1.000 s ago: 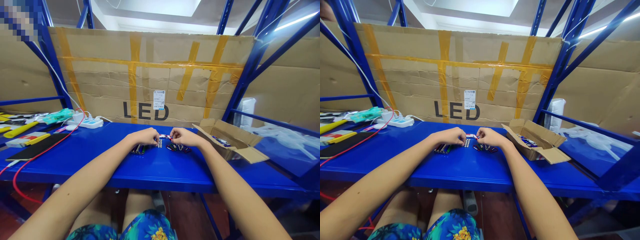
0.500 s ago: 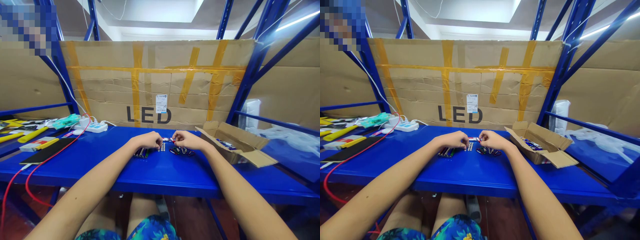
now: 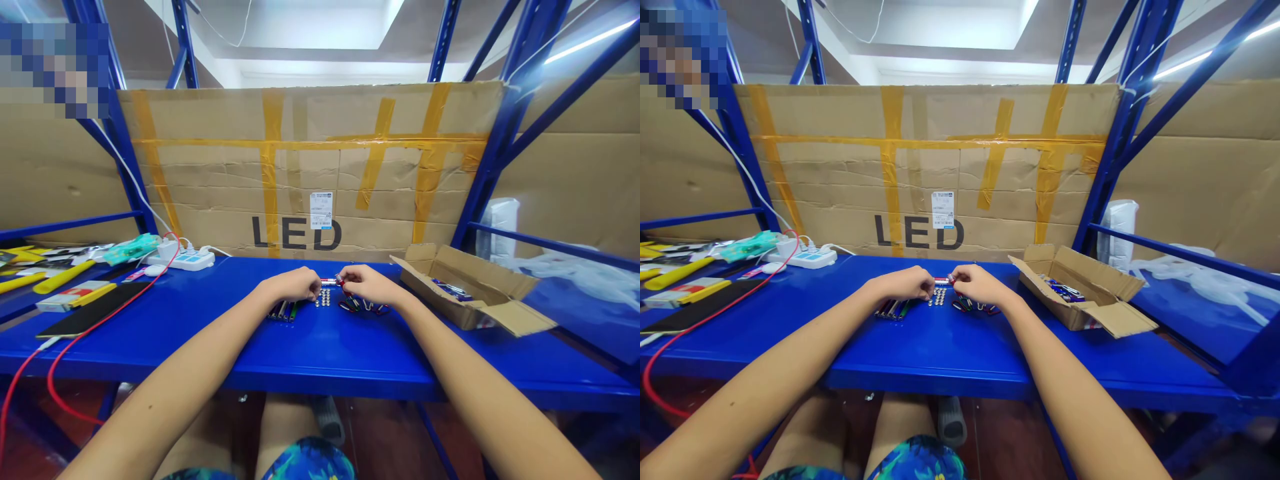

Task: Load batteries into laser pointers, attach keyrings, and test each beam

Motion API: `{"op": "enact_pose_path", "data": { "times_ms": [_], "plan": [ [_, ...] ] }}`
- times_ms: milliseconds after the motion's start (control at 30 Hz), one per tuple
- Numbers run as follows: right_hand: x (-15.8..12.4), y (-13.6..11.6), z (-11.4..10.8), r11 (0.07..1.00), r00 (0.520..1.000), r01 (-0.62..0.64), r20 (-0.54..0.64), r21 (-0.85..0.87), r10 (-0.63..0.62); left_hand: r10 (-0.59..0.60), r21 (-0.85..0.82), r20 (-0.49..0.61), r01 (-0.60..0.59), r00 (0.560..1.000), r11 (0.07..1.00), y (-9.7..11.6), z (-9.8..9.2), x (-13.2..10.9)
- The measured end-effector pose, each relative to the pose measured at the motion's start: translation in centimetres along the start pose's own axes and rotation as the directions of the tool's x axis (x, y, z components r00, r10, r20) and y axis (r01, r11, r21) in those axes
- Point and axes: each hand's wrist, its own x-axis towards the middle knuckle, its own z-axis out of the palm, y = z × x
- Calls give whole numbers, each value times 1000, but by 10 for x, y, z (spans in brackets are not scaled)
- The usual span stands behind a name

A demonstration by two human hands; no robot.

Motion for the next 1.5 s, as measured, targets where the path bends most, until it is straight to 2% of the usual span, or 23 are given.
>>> {"op": "enact_pose_path", "data": {
  "times_ms": [200, 367, 467, 533, 600, 667, 733, 900, 1067, 1167, 1233, 1300, 1367, 1433, 1500],
  "plan": [
    [2, -3, 6, 1000, 999, 26, -18, -6, -26, 22, 5, -29, -22, 999, 1000, 2, 3, 2],
    [3, -3, 8, 1000, 1000, 17, -24, 16, -17, -16, -79, -48, 12, 999, 997, -2, 1, 2],
    [4, -2, 8, 1000, 999, 29, -39, -2, -29, -6, -80, -178, -9, 984, 997, -4, -5, 2],
    [4, -3, 8, 1000, 999, 29, -46, -13, -29, 22, -104, -354, -62, 935, 993, -1, -9, 2],
    [3, -4, 9, 999, 999, 1, -39, 33, 0, 48, -122, -515, -129, 856, 984, 5, -10, 4],
    [3, -5, 10, 993, 999, -33, -24, 109, 36, 85, -100, -603, -181, 793, 978, 12, -8, 5],
    [3, -4, 12, 987, 998, -47, -24, 156, 51, 129, -54, -622, -207, 772, 977, 17, -5, 6],
    [4, -2, 12, 986, 999, -27, -36, 165, 33, 192, 20, -573, -220, 797, 975, 20, 0, 9],
    [3, -6, 11, 981, 998, -20, -59, 192, 32, 223, 49, -558, -236, 800, 971, 19, 4, 10],
    [4, -5, 9, 989, 996, -31, -84, 141, 43, 186, 7, -580, -224, 793, 975, 19, 2, 8],
    [4, -1, 8, 998, 993, -37, -110, 55, 42, 138, -25, -565, -184, 814, 983, 16, -2, 4],
    [4, 3, 6, 999, 991, -30, -131, -31, 26, 121, -1, -445, -135, 887, 991, 12, -8, -2],
    [3, 6, 5, 996, 991, -9, -136, -89, -3, 103, 41, -250, -96, 963, 995, 9, -12, -7],
    [3, 6, 5, 992, 991, 10, -133, -123, -26, 71, 64, -107, -64, 992, 996, 8, -14, -10],
    [2, 5, 5, 989, 992, 13, -124, -145, -31, 48, 111, -53, -41, 997, 993, 10, -12, -10]
  ]
}}
